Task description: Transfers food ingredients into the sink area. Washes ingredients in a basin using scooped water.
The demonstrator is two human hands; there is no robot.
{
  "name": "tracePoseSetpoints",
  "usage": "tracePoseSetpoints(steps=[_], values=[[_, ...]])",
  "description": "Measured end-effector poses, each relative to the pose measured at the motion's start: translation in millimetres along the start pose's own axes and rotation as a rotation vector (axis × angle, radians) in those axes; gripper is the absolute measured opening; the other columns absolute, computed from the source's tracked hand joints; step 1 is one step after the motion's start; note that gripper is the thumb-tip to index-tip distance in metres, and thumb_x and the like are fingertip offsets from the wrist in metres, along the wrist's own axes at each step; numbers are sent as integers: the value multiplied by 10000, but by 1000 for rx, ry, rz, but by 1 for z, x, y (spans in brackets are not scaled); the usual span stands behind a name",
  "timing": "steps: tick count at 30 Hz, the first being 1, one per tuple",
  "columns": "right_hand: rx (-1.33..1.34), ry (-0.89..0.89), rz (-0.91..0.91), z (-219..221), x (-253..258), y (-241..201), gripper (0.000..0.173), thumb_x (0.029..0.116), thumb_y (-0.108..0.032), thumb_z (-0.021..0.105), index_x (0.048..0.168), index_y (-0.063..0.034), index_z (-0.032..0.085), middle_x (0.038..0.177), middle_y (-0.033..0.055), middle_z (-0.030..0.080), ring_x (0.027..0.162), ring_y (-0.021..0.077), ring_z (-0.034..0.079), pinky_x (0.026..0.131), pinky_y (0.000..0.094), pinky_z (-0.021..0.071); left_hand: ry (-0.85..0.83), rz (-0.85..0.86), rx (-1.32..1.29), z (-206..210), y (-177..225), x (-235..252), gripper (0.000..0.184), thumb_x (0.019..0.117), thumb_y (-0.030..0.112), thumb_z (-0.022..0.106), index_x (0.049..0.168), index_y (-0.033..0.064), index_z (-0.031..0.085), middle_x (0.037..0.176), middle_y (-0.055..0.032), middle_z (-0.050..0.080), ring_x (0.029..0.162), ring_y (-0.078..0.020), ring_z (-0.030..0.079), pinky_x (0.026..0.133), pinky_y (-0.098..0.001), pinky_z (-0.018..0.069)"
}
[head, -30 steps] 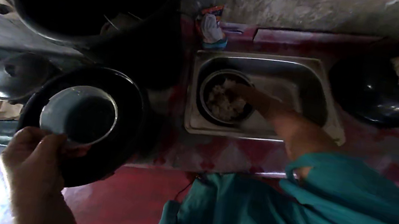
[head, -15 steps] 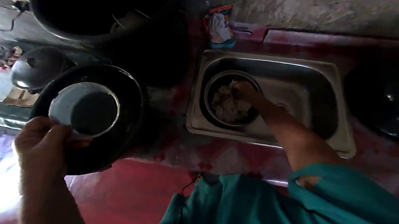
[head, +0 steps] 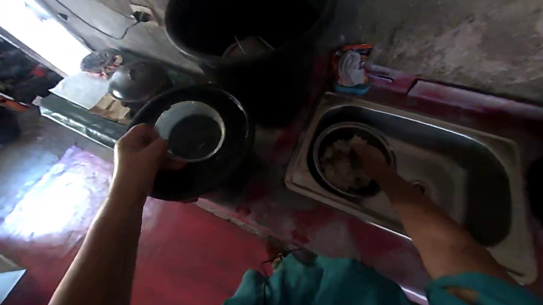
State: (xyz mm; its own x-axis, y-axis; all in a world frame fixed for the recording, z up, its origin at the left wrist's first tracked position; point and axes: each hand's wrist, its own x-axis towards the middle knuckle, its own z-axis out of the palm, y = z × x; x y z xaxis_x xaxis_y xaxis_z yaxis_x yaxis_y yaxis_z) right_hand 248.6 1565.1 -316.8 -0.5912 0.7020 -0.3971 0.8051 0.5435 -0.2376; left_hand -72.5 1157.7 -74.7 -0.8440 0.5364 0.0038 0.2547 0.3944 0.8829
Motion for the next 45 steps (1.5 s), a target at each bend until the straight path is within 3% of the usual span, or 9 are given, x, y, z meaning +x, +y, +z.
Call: tracePoseSetpoints(steps=[4, 10, 19, 27, 30, 34, 38, 41, 45], values=[[35, 56, -59, 6, -11, -6, 401, 911, -199, 767, 1301, -174, 681, 1308, 175, 663, 1214, 418, 625, 943, 675, 523, 19, -87, -120, -3, 22, 0, 173, 922, 49, 566, 1093, 49, 590, 886, -51, 674, 672, -168, 714, 616, -401, 655], [138, 41, -76, 4, -13, -12, 403, 971, -204, 710, 1347, -82, 632, 1320, 240, 638, 1239, 461, 598, 1010, 678, 484, -25, -148, -248, -15, 48, 5, 124, 903, 34, 564, 973, 137, 562, 768, 13, 608, 639, -143, 675, 652, -404, 654], [234, 22, -89, 10, 1, 8, 427, 953, -182, 723, 1362, -96, 633, 1366, 201, 626, 1292, 391, 582, 1091, 600, 468, -247, 96, -250, -14, 93, 23, 189, 886, 135, 631, 861, 321, 614, 726, 127, 619, 616, -52, 636, 581, -304, 618], [242, 9, -193, 14, -2, 19, 458, 853, -239, 831, 1280, -163, 684, 1249, 139, 693, 1182, 335, 651, 1037, 596, 508, -345, -74, -257, 123, 169, -22, 136, 922, 50, 569, 978, 171, 540, 812, 30, 602, 647, -121, 650, 623, -360, 640], [178, 62, -168, 15, 1, 19, 393, 899, -277, 781, 1248, -116, 702, 1247, 182, 688, 1194, 385, 639, 1016, 638, 497, -440, -67, -124, 180, 158, -23, 67, 953, 67, 560, 1012, 95, 549, 851, -26, 613, 676, -159, 682, 641, -392, 653], [67, -132, -104, -23, -13, 8, 393, 954, -212, 718, 1327, -101, 672, 1365, 201, 637, 1294, 420, 579, 1068, 677, 446, -480, -48, 70, 252, 135, -23, 152, 1007, 92, 546, 1113, -12, 579, 978, -158, 666, 714, -231, 721, 648, -415, 650], [164, -18, -257, -14, -3, 19, 316, 934, -150, 726, 1224, -26, 706, 1285, 229, 663, 1247, 418, 604, 1078, 618, 464, -476, 45, 197, 304, 100, -12, 197, 986, 110, 588, 1136, -18, 596, 984, -190, 677, 748, -262, 727, 672, -462, 647], [233, -67, -174, -17, -9, 8, 454, 944, -206, 728, 1304, 53, 629, 1369, 298, 585, 1312, 468, 537, 1102, 651, 418, -463, 85, 290, 323, 89, -13, 259, 977, 117, 588, 1208, 3, 604, 1036, -201, 677, 825, -293, 721, 726, -504, 629], [179, 34, -175, -9, -10, 1, 442, 1018, -356, 622, 1377, -98, 625, 1370, 195, 633, 1287, 397, 588, 1065, 647, 453, -448, 144, 418, 334, 80, -12, 337, 996, 129, 547, 1316, 35, 599, 1153, -211, 684, 957, -330, 722, 829, -559, 609]])
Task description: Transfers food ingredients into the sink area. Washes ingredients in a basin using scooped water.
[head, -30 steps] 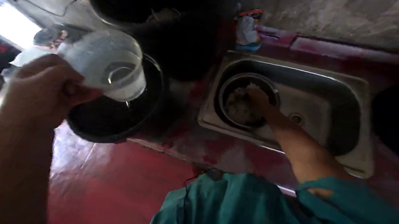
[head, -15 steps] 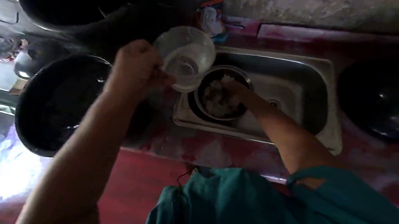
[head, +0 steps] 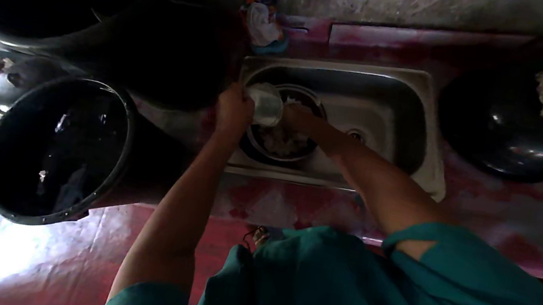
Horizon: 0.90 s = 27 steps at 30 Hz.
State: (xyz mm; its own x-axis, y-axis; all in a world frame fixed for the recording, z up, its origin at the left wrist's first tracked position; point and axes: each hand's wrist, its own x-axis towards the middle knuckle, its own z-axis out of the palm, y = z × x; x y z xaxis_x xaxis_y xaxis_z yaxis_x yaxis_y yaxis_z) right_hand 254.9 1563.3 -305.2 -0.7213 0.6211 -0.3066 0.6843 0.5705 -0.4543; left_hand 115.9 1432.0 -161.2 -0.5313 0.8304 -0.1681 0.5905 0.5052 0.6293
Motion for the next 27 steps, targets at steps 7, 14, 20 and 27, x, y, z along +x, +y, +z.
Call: tracePoseSetpoints(steps=[7, 14, 20, 27], values=[[-59, -278, -96, -34, -15, -15, 398, 1004, -166, 660, 1329, 55, 600, 1334, 282, 610, 1266, 450, 577, 1075, 637, 437, 9, -68, -156, -9, 0, -4, 274, 990, 110, 590, 1219, -40, 596, 1076, -230, 669, 802, -293, 735, 714, -483, 647], [33, -125, -97, -22, 0, 10, 325, 1002, -152, 650, 1300, -23, 675, 1325, 249, 648, 1271, 432, 594, 1107, 616, 435, 40, -58, -187, -10, 4, -4, 233, 976, 88, 602, 1178, -28, 606, 1034, -204, 670, 777, -266, 724, 690, -461, 642], [-106, -78, 36, -16, 1, 8, 298, 1014, -219, 634, 1209, -2, 691, 1248, 259, 668, 1192, 458, 633, 974, 679, 506, 10, -82, -211, -7, 2, -4, 279, 984, 109, 582, 1229, -26, 577, 1009, -202, 675, 754, -270, 725, 681, -460, 642], [-68, -72, -43, 19, -3, 18, 473, 879, -215, 800, 1315, -98, 661, 1320, 230, 635, 1229, 446, 605, 995, 684, 493, 19, -79, -198, 2, -1, -1, 307, 968, 103, 596, 1257, 2, 593, 1035, -192, 689, 781, -267, 731, 694, -468, 643]])
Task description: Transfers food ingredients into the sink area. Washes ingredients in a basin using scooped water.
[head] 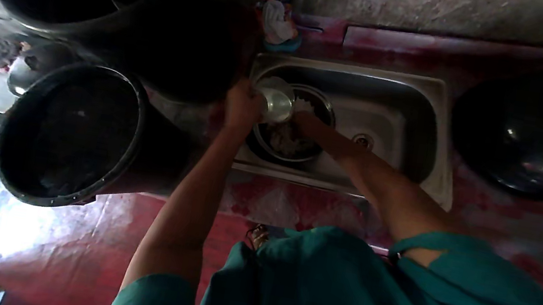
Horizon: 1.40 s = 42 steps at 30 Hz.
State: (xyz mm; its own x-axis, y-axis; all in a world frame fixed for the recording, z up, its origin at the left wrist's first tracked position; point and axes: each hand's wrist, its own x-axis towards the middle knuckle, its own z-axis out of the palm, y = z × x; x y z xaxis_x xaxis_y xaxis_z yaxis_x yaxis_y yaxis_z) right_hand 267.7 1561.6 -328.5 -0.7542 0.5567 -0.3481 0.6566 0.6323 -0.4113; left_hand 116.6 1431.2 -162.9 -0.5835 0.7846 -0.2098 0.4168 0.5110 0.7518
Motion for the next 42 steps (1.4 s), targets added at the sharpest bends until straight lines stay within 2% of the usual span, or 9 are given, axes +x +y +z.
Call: tracePoseSetpoints(steps=[7, 12, 16, 20, 24, 26, 32, 39, 42], values=[[90, -3, 100, -4, -14, -23, 434, 1010, -199, 641, 1415, -53, 591, 1434, 235, 578, 1337, 438, 541, 1105, 648, 425, 8, 97, 258, 5, 10, -1, 326, 1002, 133, 558, 1308, 24, 583, 1154, -221, 683, 1003, -344, 714, 867, -546, 594], [69, 43, 29, -5, -4, -24, 429, 1011, -229, 647, 1385, -25, 599, 1419, 236, 581, 1341, 411, 543, 1127, 580, 434, 10, 157, 420, 4, 25, -7, 353, 1011, 114, 558, 1355, 46, 591, 1275, -219, 660, 1172, -390, 658, 987, -576, 529], [183, 50, 77, -36, -16, -41, 503, 1017, -297, 645, 1411, 6, 569, 1457, 278, 535, 1387, 455, 477, 1153, 627, 372, 54, 50, 88, 2, 13, 4, 344, 988, 109, 589, 1313, -2, 592, 1213, -227, 664, 1017, -325, 714, 864, -514, 611], [80, 138, 77, -15, 18, -18, 598, 924, -536, 699, 1396, -175, 631, 1477, 257, 525, 1367, 484, 481, 1094, 702, 402, 18, -122, -336, -10, 3, 2, 307, 1020, 112, 561, 1285, -43, 547, 1140, -230, 647, 865, -297, 745, 726, -463, 668], [7, -3, 135, -7, -4, -45, 784, 900, -490, 750, 1561, -196, 449, 1620, 302, 308, 1457, 584, 287, 1080, 811, 298, 33, -161, -510, -25, 6, -18, 199, 994, 69, 572, 1164, -31, 550, 1032, -176, 634, 757, -261, 737, 674, -431, 671], [34, -8, 156, 3, -4, -55, 702, 982, -396, 682, 1585, -160, 411, 1642, 313, 252, 1477, 604, 220, 1095, 825, 242, 51, -162, -526, -33, 4, -25, 161, 985, 58, 572, 1124, -22, 559, 1001, -164, 637, 745, -258, 735, 669, -431, 671], [-82, -78, -60, 33, 26, -26, 424, 973, -294, 701, 1369, -151, 644, 1386, 208, 615, 1266, 441, 590, 1049, 672, 469, 51, -161, -520, -54, 5, -53, 132, 999, 62, 558, 1102, -20, 557, 954, -146, 648, 718, -244, 730, 664, -423, 667], [46, -48, 36, -8, 29, -29, 447, 942, -299, 741, 1319, -74, 656, 1314, 211, 652, 1237, 410, 612, 1042, 654, 470, 11, -107, -422, -59, 14, -55, 83, 986, 46, 579, 1038, -4, 539, 921, -148, 652, 679, -248, 733, 629, -430, 669], [57, -14, 67, -12, 29, -31, 484, 986, -459, 654, 1321, -108, 663, 1309, 174, 670, 1230, 378, 629, 1032, 643, 482, 27, -36, -275, -42, 19, -45, 123, 974, 52, 588, 1073, -18, 563, 924, -162, 667, 698, -254, 738, 630, -439, 668]])
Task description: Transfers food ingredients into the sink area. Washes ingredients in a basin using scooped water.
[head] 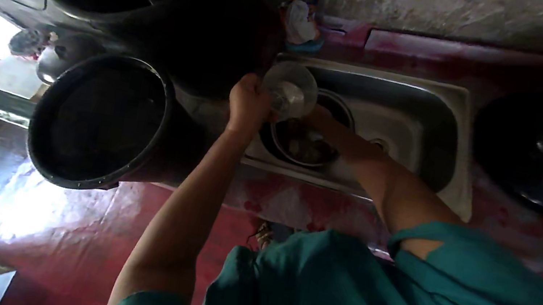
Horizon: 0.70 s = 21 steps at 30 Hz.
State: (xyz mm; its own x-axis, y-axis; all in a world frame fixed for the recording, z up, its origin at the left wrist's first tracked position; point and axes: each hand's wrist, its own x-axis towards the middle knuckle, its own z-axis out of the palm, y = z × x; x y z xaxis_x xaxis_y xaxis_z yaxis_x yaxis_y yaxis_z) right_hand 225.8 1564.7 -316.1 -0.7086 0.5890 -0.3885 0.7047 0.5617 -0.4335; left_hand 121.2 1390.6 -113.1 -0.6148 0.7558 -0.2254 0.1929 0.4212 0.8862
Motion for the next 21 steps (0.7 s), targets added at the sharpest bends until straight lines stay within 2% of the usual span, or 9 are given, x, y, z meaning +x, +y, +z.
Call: tracePoseSetpoints(steps=[3, 6, 7, 9, 11, 14, 17, 19, 21], values=[[-46, -13, 98, -10, -30, -18, 530, 992, -518, 613, 1309, -96, 666, 1329, 205, 652, 1253, 425, 601, 1021, 707, 447, 22, 70, 147, 18, -4, 10, 152, 959, 80, 591, 1088, 0, 586, 916, -145, 667, 714, -230, 722, 644, -435, 649], [-97, 0, 64, -8, -41, -25, 540, 1014, -416, 615, 1396, -34, 603, 1417, 293, 565, 1362, 516, 473, 1115, 815, 234, 33, 130, 293, 27, -10, 19, 217, 965, 110, 600, 1162, 20, 600, 968, -157, 684, 792, -248, 724, 713, -465, 636], [-69, -2, 73, -12, -47, -27, 529, 1004, -413, 636, 1374, -36, 621, 1389, 277, 592, 1337, 490, 511, 1117, 781, 285, 29, 152, 361, 29, -11, 20, 273, 967, 115, 596, 1225, 28, 607, 1033, -168, 700, 878, -272, 726, 782, -490, 621], [-2, 18, 95, -18, -51, -19, 557, 921, -476, 726, 1291, -65, 661, 1257, 221, 671, 1177, 418, 639, 982, 688, 488, -2, 175, 494, 34, -8, 16, 349, 991, 119, 577, 1328, 30, 597, 1172, -204, 697, 1070, -347, 695, 927, -556, 557], [48, 75, 146, -6, -41, -1, 722, 852, -488, 784, 1397, -69, 565, 1332, 254, 613, 1204, 459, 611, 955, 711, 501, -14, 154, 583, 40, -7, 15, 362, 1001, 129, 561, 1357, 67, 583, 1191, -209, 693, 1101, -376, 685, 933, -583, 546], [91, 68, 114, 17, -27, 18, 650, 954, -406, 717, 1488, -92, 518, 1489, 245, 519, 1362, 462, 501, 1085, 707, 405, -15, 142, 622, 46, -15, 20, 385, 1010, 135, 562, 1393, 91, 567, 1222, -212, 687, 1111, -383, 686, 937, -585, 548], [70, 97, 63, 34, -17, 15, 642, 943, -488, 691, 1447, -109, 568, 1485, 219, 533, 1379, 441, 488, 1107, 697, 390, -27, 127, 664, 49, -17, 23, 431, 1028, 146, 539, 1457, 111, 521, 1281, -221, 660, 1154, -393, 668, 958, -590, 541], [-13, 43, -7, 30, -25, 7, 516, 1000, -410, 651, 1431, -136, 583, 1450, 178, 577, 1350, 383, 538, 1112, 616, 431, -11, 162, 681, 49, -21, 25, 392, 1018, 122, 546, 1408, 84, 555, 1254, -223, 669, 1136, -391, 677, 946, -575, 550], [-39, 160, -149, 39, -23, 20, 391, 970, -277, 702, 1329, -126, 666, 1332, 170, 656, 1247, 359, 617, 1076, 572, 485, 22, 178, 601, 47, -23, 26, 382, 1009, 108, 559, 1388, 64, 582, 1277, -208, 666, 1154, -363, 672, 973, -546, 545]])
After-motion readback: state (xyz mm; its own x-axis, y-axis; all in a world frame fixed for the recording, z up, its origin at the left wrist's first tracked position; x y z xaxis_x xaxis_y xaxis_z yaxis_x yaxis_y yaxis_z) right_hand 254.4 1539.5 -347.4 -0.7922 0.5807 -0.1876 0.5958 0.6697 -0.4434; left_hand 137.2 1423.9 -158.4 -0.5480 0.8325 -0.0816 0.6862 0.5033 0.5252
